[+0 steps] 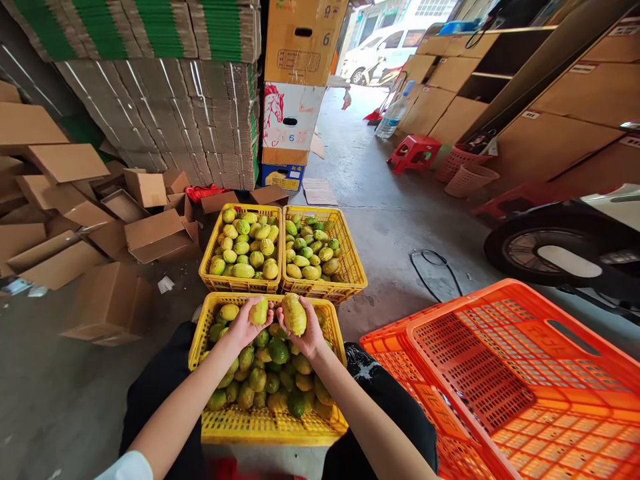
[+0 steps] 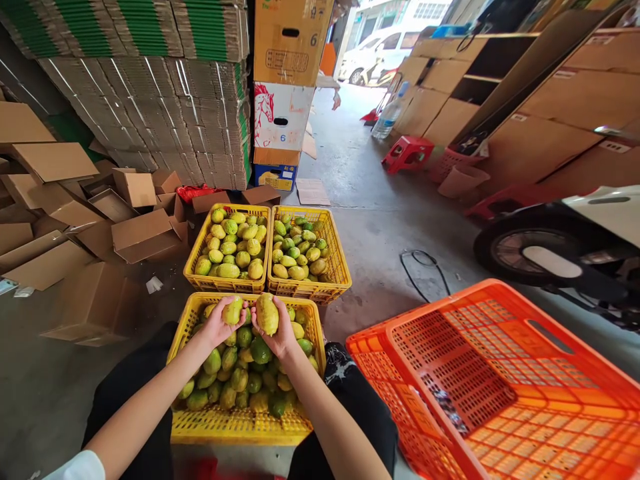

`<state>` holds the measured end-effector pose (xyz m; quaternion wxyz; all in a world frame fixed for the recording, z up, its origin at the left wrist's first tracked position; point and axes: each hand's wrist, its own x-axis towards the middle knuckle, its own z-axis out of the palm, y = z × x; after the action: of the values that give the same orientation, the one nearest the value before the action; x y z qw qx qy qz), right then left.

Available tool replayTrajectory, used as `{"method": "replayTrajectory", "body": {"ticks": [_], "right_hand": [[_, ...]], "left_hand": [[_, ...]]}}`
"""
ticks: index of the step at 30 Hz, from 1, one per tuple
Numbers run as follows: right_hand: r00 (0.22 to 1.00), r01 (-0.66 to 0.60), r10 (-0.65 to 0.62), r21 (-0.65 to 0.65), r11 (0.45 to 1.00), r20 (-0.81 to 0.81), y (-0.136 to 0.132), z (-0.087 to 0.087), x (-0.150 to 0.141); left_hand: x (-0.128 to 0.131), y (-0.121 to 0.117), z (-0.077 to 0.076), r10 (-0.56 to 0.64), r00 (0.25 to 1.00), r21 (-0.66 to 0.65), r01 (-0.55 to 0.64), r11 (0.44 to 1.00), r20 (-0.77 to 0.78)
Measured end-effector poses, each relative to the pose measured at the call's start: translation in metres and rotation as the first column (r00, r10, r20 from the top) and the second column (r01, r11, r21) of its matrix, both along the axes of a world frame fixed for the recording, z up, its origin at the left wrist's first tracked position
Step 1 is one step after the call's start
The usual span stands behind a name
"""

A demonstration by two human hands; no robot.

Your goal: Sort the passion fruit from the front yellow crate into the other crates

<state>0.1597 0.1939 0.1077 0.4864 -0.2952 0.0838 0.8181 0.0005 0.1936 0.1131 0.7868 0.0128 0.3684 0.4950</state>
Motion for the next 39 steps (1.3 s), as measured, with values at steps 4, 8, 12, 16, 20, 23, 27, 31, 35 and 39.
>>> {"method": "replayTrajectory", "body": {"ticks": [4, 8, 12, 16, 20, 23, 27, 31, 35, 39], "right_hand": [[0.999, -0.038, 0.039, 0.041, 0.998, -0.021, 0.0, -0.002, 0.002], [0.999, -0.03, 0.034, 0.117, 0.993, -0.03, 0.001, -0.004, 0.005], [0.999, -0.03, 0.036, 0.18, 0.983, -0.032, 0.005, -0.005, 0.007], [0.998, 0.041, -0.034, 0.123, 0.992, -0.059, 0.006, -0.003, 0.008], [0.998, 0.032, -0.024, 0.152, 0.988, -0.051, 0.003, -0.001, 0.009], [0.997, -0.05, 0.059, 0.187, 0.981, -0.043, 0.0, -0.002, 0.008], [0.996, -0.078, 0.082, 0.169, 0.982, -0.018, -0.001, -0.005, 0.005], [0.997, -0.075, 0.076, 0.162, 0.984, -0.001, -0.002, -0.003, 0.004], [0.998, -0.068, 0.068, 0.189, 0.98, 0.008, -0.001, -0.002, 0.008], [0.998, -0.064, 0.065, 0.205, 0.977, 0.0, 0.004, -0.003, 0.014]], "left_hand": [[-0.001, -0.001, 0.0, -0.042, 0.999, 0.069, 0.04, 0.997, 0.027], [-0.002, 0.0, 0.002, -0.049, 0.994, 0.09, 0.04, 0.995, 0.095], [-0.004, 0.002, 0.007, 0.0, 0.991, 0.073, -0.01, 0.997, 0.135], [-0.004, 0.003, 0.01, 0.032, 0.99, 0.093, -0.045, 0.995, 0.139], [-0.004, 0.002, 0.008, -0.007, 0.993, 0.087, -0.003, 0.996, 0.118], [-0.004, 0.0, 0.005, -0.084, 0.991, 0.112, 0.073, 0.991, 0.102], [-0.003, -0.001, 0.004, -0.113, 0.989, 0.122, 0.101, 0.987, 0.093], [-0.002, 0.0, 0.007, -0.074, 0.994, 0.107, 0.064, 0.992, 0.085], [-0.003, 0.0, 0.008, -0.063, 0.991, 0.12, 0.048, 0.992, 0.122], [-0.006, 0.001, 0.007, -0.012, 0.986, 0.14, -0.012, 0.99, 0.165]]}}
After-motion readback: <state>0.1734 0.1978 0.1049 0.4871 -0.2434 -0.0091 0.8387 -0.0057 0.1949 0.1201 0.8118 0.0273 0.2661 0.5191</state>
